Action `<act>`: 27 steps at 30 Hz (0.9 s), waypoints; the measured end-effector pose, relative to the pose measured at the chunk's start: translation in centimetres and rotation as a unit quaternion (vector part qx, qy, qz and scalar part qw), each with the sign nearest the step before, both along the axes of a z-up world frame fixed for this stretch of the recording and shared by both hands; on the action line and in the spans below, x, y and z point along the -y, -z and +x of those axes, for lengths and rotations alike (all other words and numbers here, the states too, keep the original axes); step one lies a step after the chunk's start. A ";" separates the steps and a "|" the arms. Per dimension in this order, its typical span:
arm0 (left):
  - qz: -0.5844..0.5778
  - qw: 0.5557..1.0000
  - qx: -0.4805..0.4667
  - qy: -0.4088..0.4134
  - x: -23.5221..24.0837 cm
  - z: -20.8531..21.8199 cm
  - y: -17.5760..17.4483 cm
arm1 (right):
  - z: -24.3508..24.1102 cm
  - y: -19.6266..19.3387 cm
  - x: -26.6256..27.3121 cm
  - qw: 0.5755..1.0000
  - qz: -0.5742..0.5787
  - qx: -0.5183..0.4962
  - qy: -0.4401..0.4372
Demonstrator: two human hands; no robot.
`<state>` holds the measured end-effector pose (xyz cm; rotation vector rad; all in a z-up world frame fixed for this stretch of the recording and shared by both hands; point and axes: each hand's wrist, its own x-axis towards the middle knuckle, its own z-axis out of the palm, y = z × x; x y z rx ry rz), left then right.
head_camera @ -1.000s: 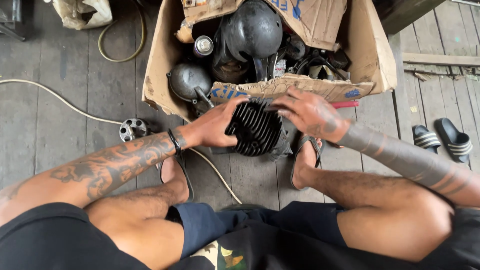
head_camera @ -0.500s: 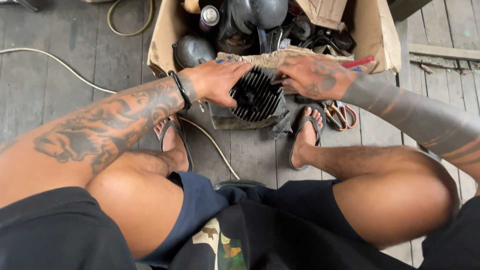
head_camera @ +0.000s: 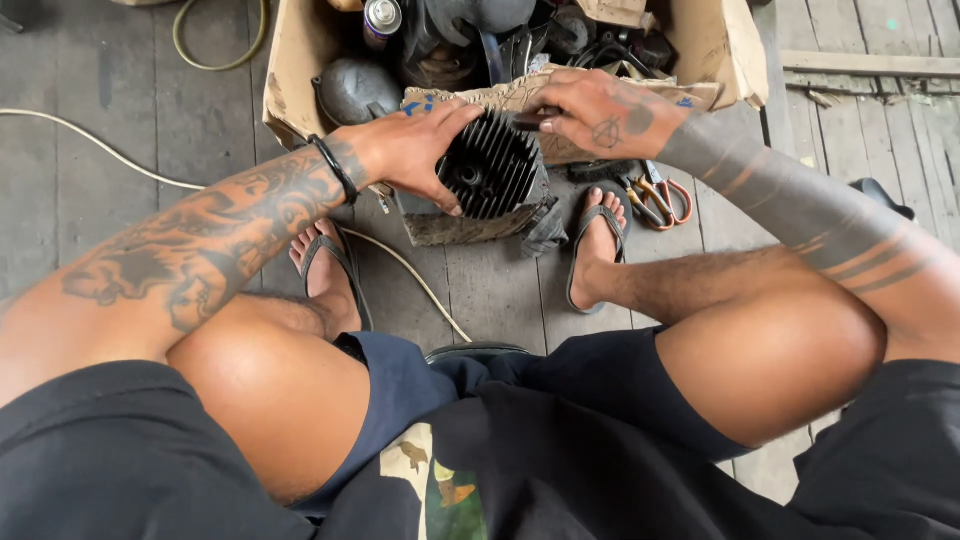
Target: Repairing a motorcycle engine by cleaning the cylinder head and test-fitting the piston.
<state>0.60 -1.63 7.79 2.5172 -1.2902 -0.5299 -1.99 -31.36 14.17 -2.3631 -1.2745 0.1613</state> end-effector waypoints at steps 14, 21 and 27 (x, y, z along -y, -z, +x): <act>0.014 0.999 -0.043 0.011 0.1 1.8 0.5 | -0.1 0.1 -3.8 0.996 -0.044 -0.077 -0.024; 0.002 0.999 -0.029 0.018 0.1 1.5 0.0 | 2.2 2.0 -2.2 0.999 -0.020 0.019 -0.024; 0.007 0.999 -0.036 0.012 -0.1 1.1 -0.3 | 0.9 -1.4 -4.0 0.985 -0.102 -0.130 0.052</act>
